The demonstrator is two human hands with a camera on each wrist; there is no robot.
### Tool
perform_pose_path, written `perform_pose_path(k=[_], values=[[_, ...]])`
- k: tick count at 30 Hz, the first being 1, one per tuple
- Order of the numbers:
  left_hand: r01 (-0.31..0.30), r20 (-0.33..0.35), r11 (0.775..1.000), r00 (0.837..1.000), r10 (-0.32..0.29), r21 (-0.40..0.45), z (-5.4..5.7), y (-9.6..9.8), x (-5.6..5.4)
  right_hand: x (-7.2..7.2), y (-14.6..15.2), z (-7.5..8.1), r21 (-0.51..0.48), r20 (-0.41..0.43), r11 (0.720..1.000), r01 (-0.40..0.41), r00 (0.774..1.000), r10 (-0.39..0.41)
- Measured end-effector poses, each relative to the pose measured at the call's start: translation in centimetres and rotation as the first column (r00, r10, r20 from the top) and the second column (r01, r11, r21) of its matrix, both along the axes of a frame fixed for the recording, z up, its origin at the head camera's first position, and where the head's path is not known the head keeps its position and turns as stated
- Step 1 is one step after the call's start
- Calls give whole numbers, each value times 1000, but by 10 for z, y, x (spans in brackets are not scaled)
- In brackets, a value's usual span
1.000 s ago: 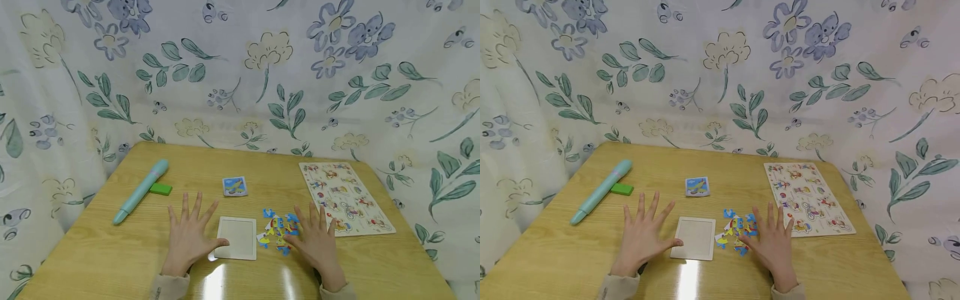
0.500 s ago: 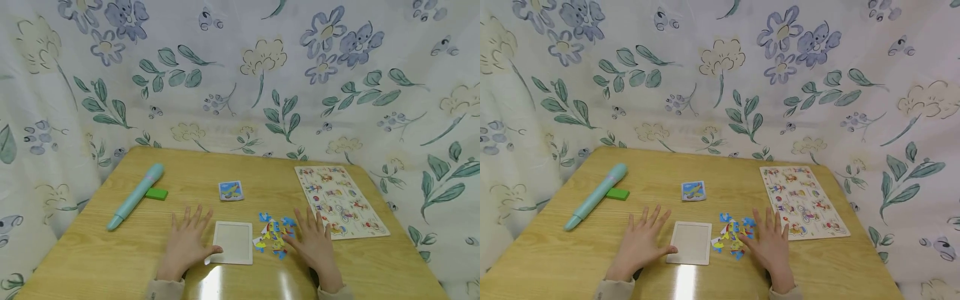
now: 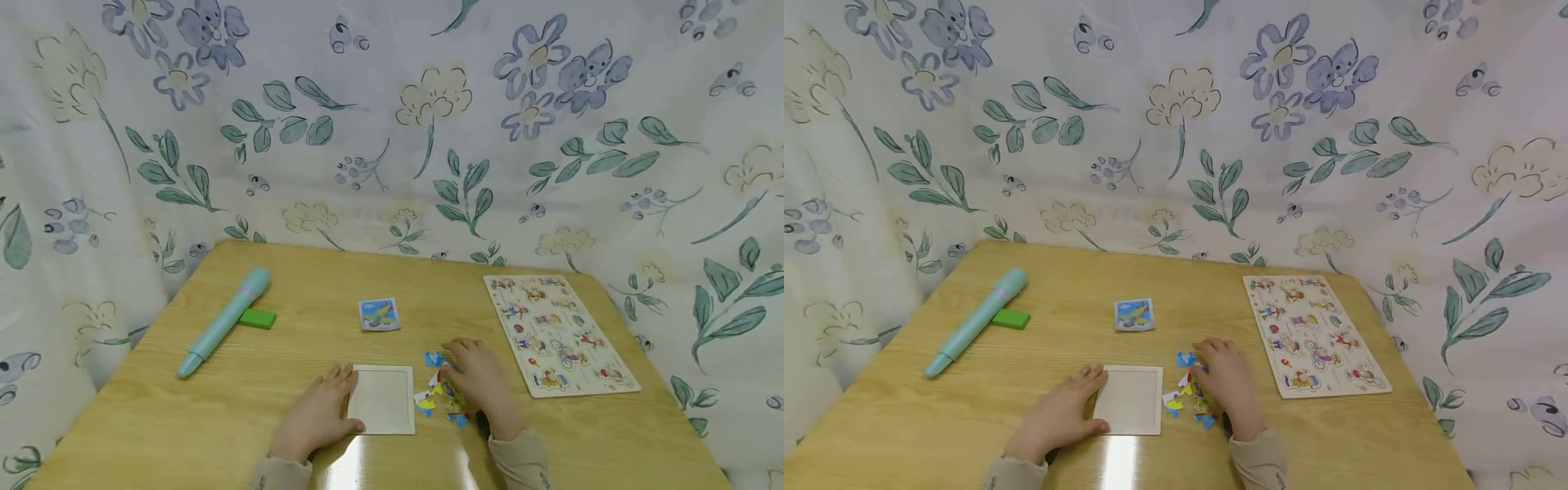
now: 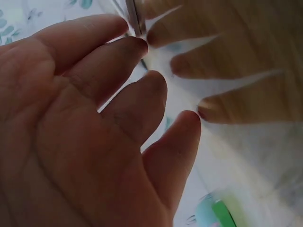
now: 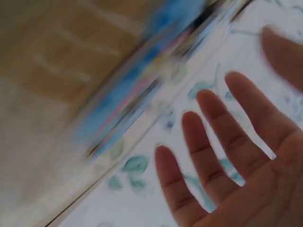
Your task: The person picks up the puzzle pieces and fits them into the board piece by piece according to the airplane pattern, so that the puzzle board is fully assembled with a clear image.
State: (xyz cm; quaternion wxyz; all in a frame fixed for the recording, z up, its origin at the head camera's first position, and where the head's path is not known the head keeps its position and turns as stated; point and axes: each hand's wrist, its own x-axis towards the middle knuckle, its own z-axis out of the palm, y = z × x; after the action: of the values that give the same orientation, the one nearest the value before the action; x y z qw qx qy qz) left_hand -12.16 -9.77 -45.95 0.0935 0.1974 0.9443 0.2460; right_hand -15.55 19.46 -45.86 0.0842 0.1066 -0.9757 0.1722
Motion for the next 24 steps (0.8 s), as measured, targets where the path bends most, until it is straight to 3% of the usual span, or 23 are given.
perform_pose_path(k=[5,14,20,24], values=[[31,-8,1000,1000,-31,-1,-5,3,7,-4,-22,-2,-6,30,998,-58,998,58],[38,-30,999,999,-38,3,-6,4,4,-12,-33,-2,2,38,1000,-31,999,31],[12,-29,1000,999,-12,-4,-4,2,-2,-27,-28,-1,-128,139,992,-19,990,37],[23,-21,1000,1000,-23,-16,-1,4,-3,-29,-21,0,-229,138,973,9,990,23]])
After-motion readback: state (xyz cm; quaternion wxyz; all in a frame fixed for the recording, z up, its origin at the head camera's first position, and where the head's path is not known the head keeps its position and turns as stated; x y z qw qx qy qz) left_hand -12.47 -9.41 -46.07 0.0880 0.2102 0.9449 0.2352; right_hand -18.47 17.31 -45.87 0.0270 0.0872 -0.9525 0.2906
